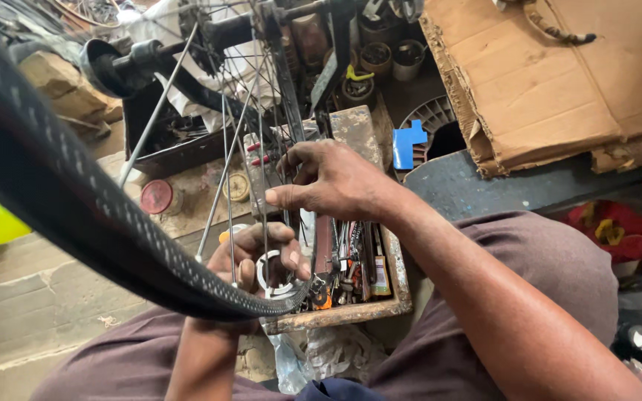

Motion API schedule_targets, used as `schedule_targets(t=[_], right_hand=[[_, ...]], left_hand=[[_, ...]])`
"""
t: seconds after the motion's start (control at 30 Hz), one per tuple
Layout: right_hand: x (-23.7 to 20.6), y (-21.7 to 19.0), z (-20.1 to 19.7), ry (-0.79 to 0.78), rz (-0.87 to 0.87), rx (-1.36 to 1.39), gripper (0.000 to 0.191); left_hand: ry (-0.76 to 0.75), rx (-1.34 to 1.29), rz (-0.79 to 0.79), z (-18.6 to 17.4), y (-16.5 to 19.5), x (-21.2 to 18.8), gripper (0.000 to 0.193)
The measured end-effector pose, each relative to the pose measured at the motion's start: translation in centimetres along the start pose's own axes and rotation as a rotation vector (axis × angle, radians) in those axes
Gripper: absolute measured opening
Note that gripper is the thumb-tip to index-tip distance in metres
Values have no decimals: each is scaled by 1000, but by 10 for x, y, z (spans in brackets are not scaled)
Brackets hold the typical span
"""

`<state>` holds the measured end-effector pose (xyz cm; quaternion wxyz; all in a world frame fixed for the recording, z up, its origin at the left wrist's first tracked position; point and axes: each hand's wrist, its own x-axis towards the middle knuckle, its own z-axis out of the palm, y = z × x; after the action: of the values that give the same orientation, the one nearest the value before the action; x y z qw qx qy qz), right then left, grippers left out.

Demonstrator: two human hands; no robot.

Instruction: The person sits on the floor and uses a spoke wrench to tighten the nipples on a bicycle wheel mounted in a truing stand. They rotate the wheel and adjust individual spokes to align the rim.

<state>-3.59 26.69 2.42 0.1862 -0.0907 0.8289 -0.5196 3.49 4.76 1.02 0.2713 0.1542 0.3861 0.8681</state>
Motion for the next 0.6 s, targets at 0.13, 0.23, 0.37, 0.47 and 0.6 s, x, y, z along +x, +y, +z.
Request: schedule_targets(t=[0.13, 0.23, 0.37, 0.47, 0.6], right_hand=[[4, 5, 4, 55, -34, -58, 70], [6, 8, 10, 146, -71, -115, 75], [8, 4, 11, 119, -37, -152, 74], [1, -4, 5, 65, 5, -156, 70], [-6, -13, 3, -6, 12, -24, 65]], left_hand=[[7, 475, -261, -5, 9, 17, 50], [341, 1300, -439, 10, 9, 27, 48], [407, 1300, -549, 24, 17, 29, 46], [116, 637, -372, 11, 34, 17, 56], [-123, 262, -22, -12, 10, 0, 61]])
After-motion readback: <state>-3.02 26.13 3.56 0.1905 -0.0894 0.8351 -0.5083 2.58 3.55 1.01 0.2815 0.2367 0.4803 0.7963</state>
